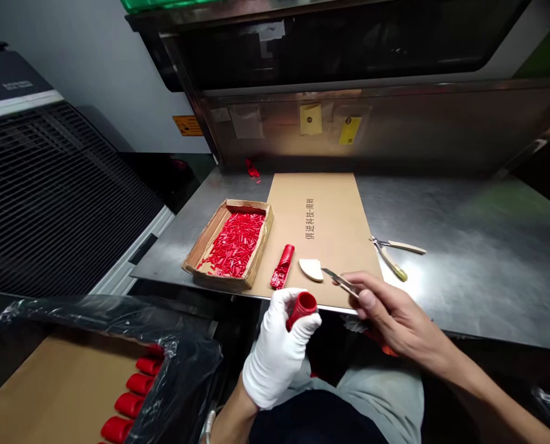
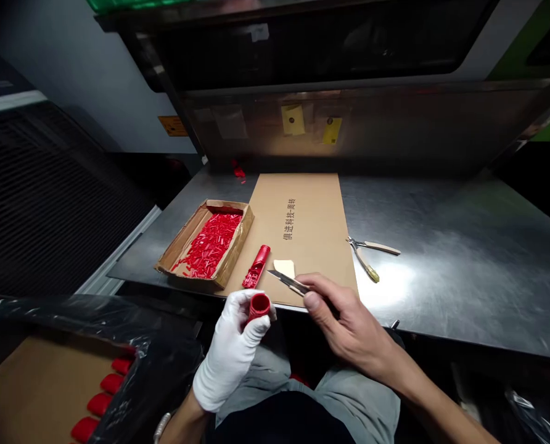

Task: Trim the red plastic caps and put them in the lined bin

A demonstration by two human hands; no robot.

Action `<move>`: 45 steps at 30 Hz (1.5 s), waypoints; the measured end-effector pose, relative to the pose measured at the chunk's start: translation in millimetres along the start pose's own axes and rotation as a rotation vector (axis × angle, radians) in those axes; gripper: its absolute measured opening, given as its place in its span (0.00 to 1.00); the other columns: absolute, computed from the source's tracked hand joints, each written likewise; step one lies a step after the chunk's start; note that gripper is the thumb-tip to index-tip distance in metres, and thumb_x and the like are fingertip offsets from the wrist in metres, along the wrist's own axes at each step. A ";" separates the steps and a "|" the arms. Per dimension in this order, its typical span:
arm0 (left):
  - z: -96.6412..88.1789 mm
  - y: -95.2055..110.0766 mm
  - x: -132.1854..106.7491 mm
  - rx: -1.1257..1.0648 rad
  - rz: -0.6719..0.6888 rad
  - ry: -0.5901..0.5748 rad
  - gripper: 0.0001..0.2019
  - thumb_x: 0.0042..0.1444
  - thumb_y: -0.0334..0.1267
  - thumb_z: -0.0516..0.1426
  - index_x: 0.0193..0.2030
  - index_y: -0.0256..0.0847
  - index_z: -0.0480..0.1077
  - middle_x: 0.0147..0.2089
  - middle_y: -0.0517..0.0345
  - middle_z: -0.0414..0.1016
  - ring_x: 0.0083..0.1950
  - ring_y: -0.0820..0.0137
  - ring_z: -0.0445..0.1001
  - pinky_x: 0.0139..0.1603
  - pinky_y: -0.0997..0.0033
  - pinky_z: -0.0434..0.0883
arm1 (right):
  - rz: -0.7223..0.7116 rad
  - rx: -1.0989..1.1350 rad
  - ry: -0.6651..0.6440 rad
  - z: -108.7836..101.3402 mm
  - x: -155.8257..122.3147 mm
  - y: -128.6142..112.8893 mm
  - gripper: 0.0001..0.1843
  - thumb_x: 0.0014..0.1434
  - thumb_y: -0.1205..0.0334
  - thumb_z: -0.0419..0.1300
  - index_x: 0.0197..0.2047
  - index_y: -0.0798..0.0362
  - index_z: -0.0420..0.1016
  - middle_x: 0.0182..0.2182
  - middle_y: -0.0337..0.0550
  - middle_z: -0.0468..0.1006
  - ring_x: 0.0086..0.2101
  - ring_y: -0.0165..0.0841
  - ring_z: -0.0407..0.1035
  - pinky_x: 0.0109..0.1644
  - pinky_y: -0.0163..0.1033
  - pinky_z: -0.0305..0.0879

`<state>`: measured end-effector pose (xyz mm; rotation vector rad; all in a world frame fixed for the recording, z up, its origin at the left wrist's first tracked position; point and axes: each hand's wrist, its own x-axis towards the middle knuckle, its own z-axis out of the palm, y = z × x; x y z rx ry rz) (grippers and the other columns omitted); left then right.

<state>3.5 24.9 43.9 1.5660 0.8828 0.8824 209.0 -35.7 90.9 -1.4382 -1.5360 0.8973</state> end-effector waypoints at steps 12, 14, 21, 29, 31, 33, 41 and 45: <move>-12.2 -6.2 -4.4 0.050 0.225 -0.044 0.10 0.67 0.35 0.52 0.54 0.46 0.67 0.46 0.58 0.76 0.43 0.69 0.78 0.45 0.69 0.72 | -0.376 -0.885 0.154 -0.9 -16.9 2.8 0.17 0.70 0.58 0.56 0.61 0.47 0.70 0.26 0.34 0.71 0.20 0.27 0.62 0.24 0.37 0.50; -13.1 -7.6 -3.7 0.055 0.248 -0.048 0.10 0.67 0.35 0.52 0.53 0.47 0.67 0.45 0.58 0.75 0.43 0.69 0.79 0.47 0.68 0.73 | -0.388 -0.912 0.150 -1.8 -15.7 2.3 0.17 0.70 0.57 0.55 0.60 0.48 0.72 0.25 0.35 0.70 0.20 0.27 0.61 0.24 0.38 0.49; -12.0 -16.2 -5.9 0.089 0.223 -0.026 0.11 0.67 0.35 0.52 0.54 0.48 0.67 0.47 0.57 0.74 0.46 0.66 0.78 0.51 0.64 0.72 | -0.385 -0.956 0.146 -1.6 -13.5 1.2 0.16 0.71 0.56 0.53 0.56 0.50 0.76 0.24 0.36 0.69 0.19 0.27 0.61 0.22 0.40 0.46; -7.5 -16.6 -3.5 0.172 0.173 0.097 0.14 0.63 0.29 0.55 0.53 0.46 0.69 0.48 0.58 0.76 0.47 0.68 0.76 0.51 0.67 0.72 | -0.338 -0.884 0.131 2.2 -13.2 3.9 0.16 0.71 0.54 0.53 0.55 0.48 0.75 0.25 0.34 0.71 0.19 0.27 0.63 0.22 0.39 0.47; -6.0 -16.0 -3.0 0.165 0.152 0.131 0.13 0.62 0.29 0.56 0.52 0.46 0.69 0.47 0.58 0.76 0.47 0.69 0.76 0.51 0.67 0.72 | -0.330 -0.878 0.131 3.1 -12.7 4.5 0.16 0.71 0.54 0.53 0.56 0.47 0.75 0.25 0.34 0.71 0.19 0.27 0.63 0.22 0.39 0.47; -4.3 -15.4 -2.9 0.143 0.123 0.158 0.12 0.61 0.30 0.58 0.50 0.45 0.69 0.47 0.58 0.77 0.47 0.68 0.77 0.52 0.67 0.72 | -0.330 -0.880 0.140 4.1 -12.1 5.2 0.15 0.71 0.54 0.53 0.56 0.47 0.75 0.25 0.34 0.71 0.18 0.26 0.62 0.22 0.39 0.46; -1.6 -11.2 0.2 0.164 0.145 0.262 0.13 0.56 0.31 0.64 0.47 0.42 0.70 0.44 0.58 0.78 0.45 0.70 0.77 0.51 0.68 0.73 | -0.269 -0.828 0.100 7.9 -14.6 7.8 0.15 0.71 0.54 0.53 0.56 0.46 0.75 0.26 0.35 0.73 0.20 0.27 0.64 0.23 0.37 0.50; -3.5 -7.5 1.2 0.119 0.170 0.286 0.14 0.54 0.32 0.66 0.46 0.42 0.70 0.44 0.59 0.77 0.44 0.70 0.78 0.49 0.69 0.74 | -0.132 -0.512 -0.008 2.4 -10.7 3.4 0.13 0.71 0.55 0.53 0.49 0.47 0.78 0.27 0.36 0.74 0.25 0.27 0.68 0.30 0.34 0.61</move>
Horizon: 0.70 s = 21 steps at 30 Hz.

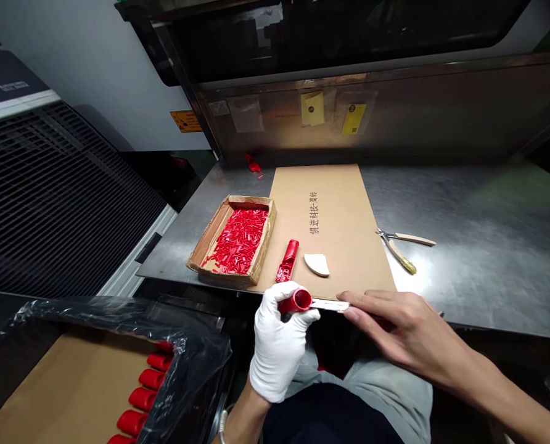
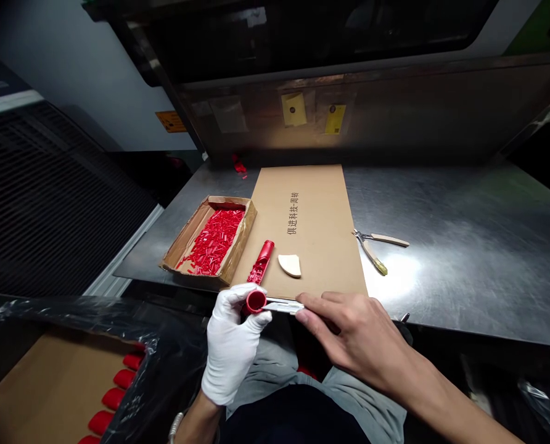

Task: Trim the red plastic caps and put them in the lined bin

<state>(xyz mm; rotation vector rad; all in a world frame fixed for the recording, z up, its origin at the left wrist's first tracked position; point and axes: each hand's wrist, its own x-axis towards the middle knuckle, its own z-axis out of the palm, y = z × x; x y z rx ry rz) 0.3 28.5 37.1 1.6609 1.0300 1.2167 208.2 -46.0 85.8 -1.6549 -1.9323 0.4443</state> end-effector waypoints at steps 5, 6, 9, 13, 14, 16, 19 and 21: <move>2.8 1.5 -2.8 0.054 0.124 -0.040 0.16 0.54 0.34 0.67 0.47 0.43 0.69 0.44 0.59 0.77 0.45 0.68 0.78 0.48 0.66 0.74 | 0.297 0.379 -0.078 0.5 22.2 -13.1 0.21 0.66 0.46 0.56 0.27 0.53 0.68 0.22 0.35 0.65 0.23 0.26 0.58 0.25 0.33 0.55; 4.2 0.9 -3.3 0.083 0.171 -0.039 0.16 0.54 0.34 0.67 0.48 0.44 0.69 0.44 0.58 0.76 0.45 0.67 0.78 0.49 0.65 0.74 | 0.313 0.446 -0.107 2.9 27.6 -17.1 0.21 0.66 0.46 0.57 0.28 0.53 0.68 0.22 0.35 0.65 0.24 0.27 0.58 0.25 0.33 0.55; 6.4 -1.1 -2.6 0.167 0.286 -0.028 0.17 0.55 0.33 0.66 0.49 0.45 0.68 0.46 0.56 0.76 0.46 0.66 0.77 0.50 0.63 0.74 | 0.271 0.564 -0.231 8.6 41.1 -26.6 0.17 0.67 0.53 0.54 0.30 0.54 0.70 0.25 0.36 0.67 0.26 0.27 0.58 0.28 0.33 0.56; 1.5 -1.3 1.2 0.308 0.335 -0.199 0.16 0.59 0.43 0.63 0.53 0.45 0.68 0.45 0.53 0.78 0.44 0.62 0.78 0.45 0.62 0.74 | 0.185 0.533 -0.321 6.7 47.4 -23.7 0.13 0.66 0.61 0.52 0.32 0.53 0.73 0.26 0.35 0.71 0.27 0.27 0.60 0.30 0.33 0.57; -0.5 -1.2 1.6 0.332 0.325 -0.250 0.15 0.62 0.45 0.61 0.52 0.45 0.69 0.44 0.53 0.78 0.43 0.62 0.78 0.44 0.62 0.74 | 0.175 0.482 -0.297 5.2 47.1 -19.5 0.12 0.65 0.62 0.52 0.32 0.53 0.74 0.26 0.35 0.72 0.27 0.27 0.62 0.30 0.33 0.57; -4.5 -1.4 1.3 0.337 0.271 -0.283 0.12 0.65 0.45 0.57 0.51 0.44 0.69 0.43 0.53 0.78 0.42 0.63 0.78 0.43 0.63 0.74 | 0.180 0.347 -0.181 2.4 44.3 -8.5 0.13 0.66 0.63 0.51 0.33 0.52 0.74 0.27 0.36 0.74 0.27 0.27 0.64 0.30 0.33 0.57; -9.4 -2.9 -0.1 0.294 0.181 -0.238 0.10 0.66 0.44 0.56 0.49 0.42 0.69 0.42 0.53 0.77 0.40 0.65 0.77 0.43 0.65 0.74 | 0.217 0.192 -0.004 -0.7 34.5 7.5 0.15 0.68 0.56 0.53 0.31 0.53 0.71 0.24 0.37 0.71 0.23 0.27 0.62 0.28 0.34 0.54; -11.4 -4.3 -0.3 0.255 0.165 -0.237 0.11 0.66 0.44 0.54 0.51 0.42 0.69 0.42 0.53 0.77 0.41 0.64 0.77 0.45 0.65 0.74 | 0.153 0.092 0.023 -1.5 25.1 12.6 0.17 0.69 0.51 0.53 0.34 0.53 0.71 0.23 0.37 0.72 0.23 0.28 0.62 0.27 0.35 0.53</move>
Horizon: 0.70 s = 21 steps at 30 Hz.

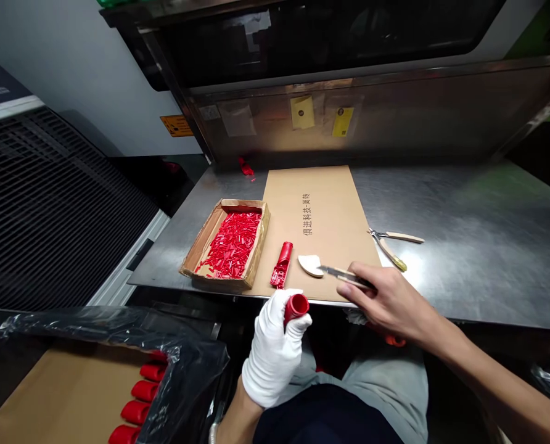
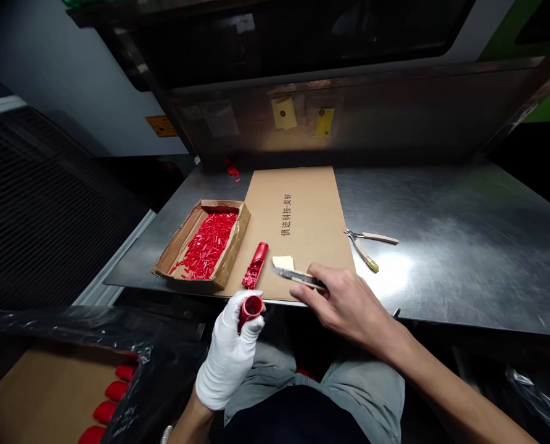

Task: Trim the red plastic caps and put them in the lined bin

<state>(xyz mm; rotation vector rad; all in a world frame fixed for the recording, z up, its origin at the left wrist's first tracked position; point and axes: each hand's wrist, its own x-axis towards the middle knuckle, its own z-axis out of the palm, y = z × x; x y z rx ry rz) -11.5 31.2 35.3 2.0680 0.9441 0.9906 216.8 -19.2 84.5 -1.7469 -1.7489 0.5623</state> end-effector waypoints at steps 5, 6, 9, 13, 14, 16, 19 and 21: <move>-0.1 -2.0 0.0 -0.059 0.035 0.003 0.15 0.69 0.47 0.49 0.54 0.43 0.68 0.44 0.51 0.76 0.43 0.63 0.77 0.46 0.63 0.73 | -0.202 -0.260 0.109 3.3 -19.5 -3.3 0.15 0.71 0.54 0.52 0.51 0.49 0.76 0.32 0.40 0.79 0.26 0.28 0.70 0.29 0.34 0.58; 0.3 -1.9 -0.2 -0.066 0.038 0.001 0.15 0.69 0.48 0.49 0.53 0.43 0.68 0.44 0.51 0.76 0.43 0.63 0.77 0.46 0.63 0.73 | -0.211 -0.301 0.121 4.3 -21.1 -5.0 0.15 0.71 0.54 0.53 0.51 0.48 0.77 0.30 0.39 0.78 0.25 0.27 0.69 0.28 0.34 0.57; 1.0 -1.5 -1.5 -0.073 0.040 -0.002 0.16 0.69 0.48 0.48 0.53 0.43 0.68 0.43 0.51 0.76 0.41 0.64 0.77 0.45 0.64 0.73 | -0.240 -0.389 0.143 5.9 -21.6 -8.3 0.16 0.71 0.53 0.53 0.52 0.48 0.77 0.26 0.37 0.75 0.21 0.27 0.66 0.25 0.35 0.52; 1.0 -1.2 -2.1 -0.053 0.033 0.022 0.13 0.68 0.45 0.50 0.53 0.43 0.68 0.43 0.52 0.76 0.42 0.64 0.77 0.45 0.64 0.73 | -0.261 -0.432 0.153 7.1 -20.2 -10.5 0.17 0.72 0.52 0.51 0.51 0.48 0.78 0.25 0.36 0.74 0.20 0.27 0.65 0.23 0.36 0.49; 1.1 -1.1 -1.9 -0.049 0.030 0.032 0.12 0.68 0.44 0.51 0.53 0.44 0.68 0.43 0.53 0.76 0.42 0.64 0.77 0.45 0.64 0.73 | -0.259 -0.434 0.153 7.8 -20.3 -11.1 0.17 0.72 0.51 0.51 0.50 0.47 0.78 0.24 0.36 0.73 0.20 0.27 0.65 0.23 0.36 0.48; 1.5 -1.0 -1.3 -0.045 0.026 0.054 0.11 0.67 0.42 0.52 0.53 0.44 0.68 0.43 0.54 0.76 0.41 0.65 0.77 0.45 0.65 0.73 | -0.245 -0.420 0.151 9.9 -21.1 -12.2 0.17 0.72 0.51 0.51 0.50 0.47 0.78 0.24 0.35 0.73 0.20 0.27 0.65 0.23 0.36 0.49; 2.8 -1.1 -0.7 -0.036 0.014 0.086 0.10 0.66 0.39 0.54 0.52 0.44 0.68 0.43 0.54 0.76 0.41 0.65 0.77 0.45 0.65 0.73 | -0.204 -0.351 0.128 13.6 -22.9 -13.7 0.16 0.72 0.51 0.52 0.50 0.47 0.78 0.25 0.35 0.74 0.21 0.26 0.67 0.24 0.35 0.52; 3.6 -1.1 -0.9 -0.033 0.001 0.096 0.10 0.65 0.38 0.55 0.51 0.44 0.69 0.44 0.54 0.77 0.42 0.65 0.78 0.45 0.65 0.73 | -0.180 -0.305 0.117 15.5 -23.8 -14.2 0.16 0.71 0.51 0.52 0.50 0.47 0.79 0.26 0.36 0.75 0.22 0.26 0.68 0.25 0.34 0.54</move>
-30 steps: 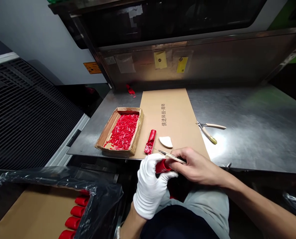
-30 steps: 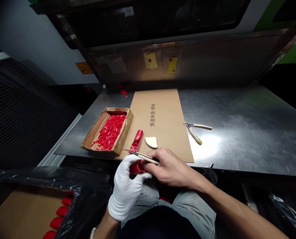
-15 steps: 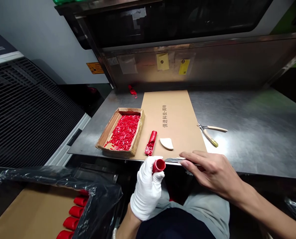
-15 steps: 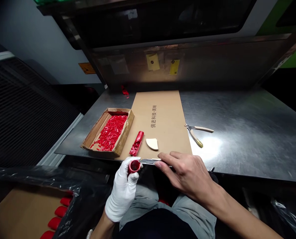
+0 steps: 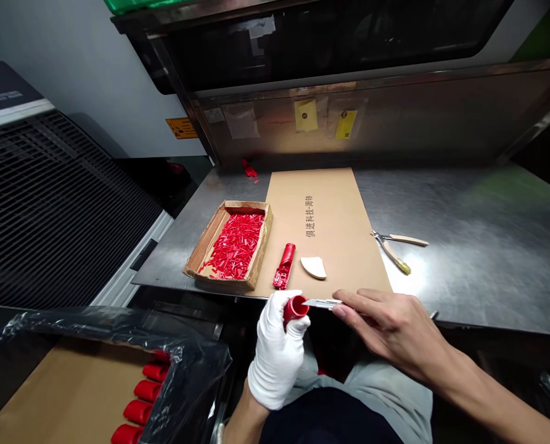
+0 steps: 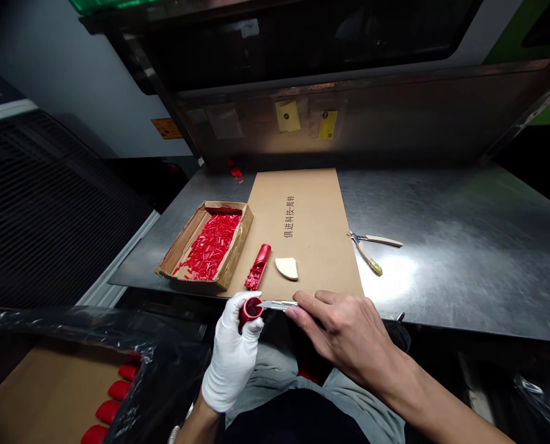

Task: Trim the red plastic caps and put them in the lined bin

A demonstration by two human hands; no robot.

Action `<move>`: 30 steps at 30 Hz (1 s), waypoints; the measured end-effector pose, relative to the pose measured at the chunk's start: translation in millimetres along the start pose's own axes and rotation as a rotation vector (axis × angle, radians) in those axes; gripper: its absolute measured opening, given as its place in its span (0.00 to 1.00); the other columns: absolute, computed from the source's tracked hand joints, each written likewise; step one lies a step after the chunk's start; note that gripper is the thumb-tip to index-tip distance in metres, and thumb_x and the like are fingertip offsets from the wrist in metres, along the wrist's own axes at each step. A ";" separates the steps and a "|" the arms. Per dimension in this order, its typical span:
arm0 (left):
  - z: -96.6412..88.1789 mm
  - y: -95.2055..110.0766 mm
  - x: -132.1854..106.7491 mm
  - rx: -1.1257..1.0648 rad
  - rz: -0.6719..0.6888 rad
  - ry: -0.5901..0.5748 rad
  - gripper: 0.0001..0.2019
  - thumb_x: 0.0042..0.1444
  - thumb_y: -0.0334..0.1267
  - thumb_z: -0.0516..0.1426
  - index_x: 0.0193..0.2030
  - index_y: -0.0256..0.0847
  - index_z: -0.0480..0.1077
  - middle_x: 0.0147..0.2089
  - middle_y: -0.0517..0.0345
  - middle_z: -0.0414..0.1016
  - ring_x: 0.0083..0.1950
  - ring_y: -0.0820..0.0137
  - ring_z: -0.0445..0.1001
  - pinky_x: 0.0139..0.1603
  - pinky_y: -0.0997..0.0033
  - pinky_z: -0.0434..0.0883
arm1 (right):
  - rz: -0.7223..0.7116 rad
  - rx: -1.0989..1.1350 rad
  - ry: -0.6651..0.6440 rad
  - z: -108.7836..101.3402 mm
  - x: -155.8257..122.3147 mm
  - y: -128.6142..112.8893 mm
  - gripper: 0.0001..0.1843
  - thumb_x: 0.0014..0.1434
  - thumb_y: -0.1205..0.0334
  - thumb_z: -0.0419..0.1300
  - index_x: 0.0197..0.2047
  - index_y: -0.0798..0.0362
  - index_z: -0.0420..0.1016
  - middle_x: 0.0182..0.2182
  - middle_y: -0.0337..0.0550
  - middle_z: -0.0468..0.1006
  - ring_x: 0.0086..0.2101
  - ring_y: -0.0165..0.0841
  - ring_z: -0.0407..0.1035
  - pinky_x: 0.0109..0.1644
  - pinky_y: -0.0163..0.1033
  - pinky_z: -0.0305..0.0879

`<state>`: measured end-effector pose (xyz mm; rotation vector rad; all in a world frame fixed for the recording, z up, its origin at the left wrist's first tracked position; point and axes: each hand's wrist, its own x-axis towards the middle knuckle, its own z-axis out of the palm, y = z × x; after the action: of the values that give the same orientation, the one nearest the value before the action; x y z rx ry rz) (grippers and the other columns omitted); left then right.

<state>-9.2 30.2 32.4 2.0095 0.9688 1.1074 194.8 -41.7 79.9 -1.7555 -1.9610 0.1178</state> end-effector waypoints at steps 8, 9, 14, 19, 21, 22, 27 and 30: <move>-0.2 -2.1 -2.7 0.009 -0.044 0.030 0.09 0.63 0.39 0.57 0.49 0.42 0.70 0.42 0.54 0.77 0.41 0.65 0.77 0.44 0.65 0.74 | 0.022 0.081 -0.044 2.7 -1.9 -1.8 0.15 0.71 0.51 0.52 0.48 0.46 0.79 0.26 0.36 0.75 0.24 0.27 0.70 0.27 0.35 0.56; -0.2 -2.6 -2.8 0.006 -0.045 0.035 0.09 0.63 0.39 0.57 0.49 0.43 0.70 0.41 0.55 0.76 0.40 0.65 0.77 0.44 0.66 0.73 | 0.023 0.079 -0.040 2.8 -2.0 -2.1 0.15 0.71 0.51 0.52 0.48 0.46 0.79 0.25 0.36 0.75 0.23 0.27 0.69 0.27 0.35 0.56; 0.7 -4.4 -2.2 0.000 -0.029 0.062 0.10 0.62 0.39 0.59 0.50 0.43 0.69 0.42 0.55 0.76 0.41 0.66 0.77 0.44 0.66 0.73 | -0.014 -0.060 0.039 2.3 -1.2 -4.4 0.17 0.72 0.51 0.51 0.48 0.47 0.79 0.23 0.34 0.71 0.20 0.26 0.65 0.23 0.36 0.50; 2.3 -4.6 -0.9 0.004 0.011 0.092 0.12 0.61 0.37 0.61 0.51 0.44 0.68 0.43 0.57 0.75 0.42 0.67 0.76 0.46 0.67 0.72 | -0.066 -0.194 0.106 2.4 -0.5 -6.3 0.18 0.72 0.50 0.51 0.46 0.49 0.79 0.21 0.34 0.69 0.18 0.27 0.62 0.22 0.38 0.44; 3.1 -4.2 -0.5 0.001 0.012 0.100 0.12 0.61 0.37 0.61 0.50 0.44 0.69 0.43 0.58 0.75 0.41 0.68 0.76 0.45 0.68 0.72 | -0.060 -0.200 0.107 2.9 -0.8 -6.7 0.18 0.72 0.50 0.50 0.46 0.49 0.79 0.21 0.34 0.69 0.17 0.27 0.61 0.22 0.39 0.43; 3.5 -4.0 -0.2 0.002 0.009 0.109 0.11 0.61 0.36 0.61 0.50 0.44 0.69 0.43 0.58 0.75 0.41 0.68 0.76 0.45 0.68 0.72 | -0.053 -0.195 0.104 3.1 -1.0 -6.9 0.18 0.72 0.50 0.50 0.46 0.49 0.79 0.21 0.34 0.69 0.17 0.27 0.61 0.22 0.39 0.43; 6.3 -2.4 0.7 0.041 -0.004 0.185 0.12 0.59 0.35 0.63 0.49 0.43 0.69 0.42 0.57 0.74 0.42 0.68 0.76 0.47 0.68 0.72 | -0.018 -0.119 0.072 3.3 -2.3 -9.2 0.17 0.72 0.50 0.51 0.46 0.48 0.79 0.22 0.34 0.70 0.19 0.27 0.63 0.23 0.38 0.46; 8.6 -1.0 0.9 0.061 -0.021 0.229 0.13 0.58 0.36 0.64 0.48 0.43 0.70 0.42 0.58 0.74 0.42 0.69 0.76 0.47 0.69 0.72 | 0.005 -0.077 0.061 5.4 -2.8 -11.7 0.17 0.72 0.50 0.50 0.45 0.47 0.79 0.22 0.34 0.71 0.19 0.27 0.63 0.23 0.37 0.46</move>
<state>-1.6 30.0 28.1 1.9447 1.1484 1.3328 182.1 -44.9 78.9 -1.7909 -1.9413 -0.0104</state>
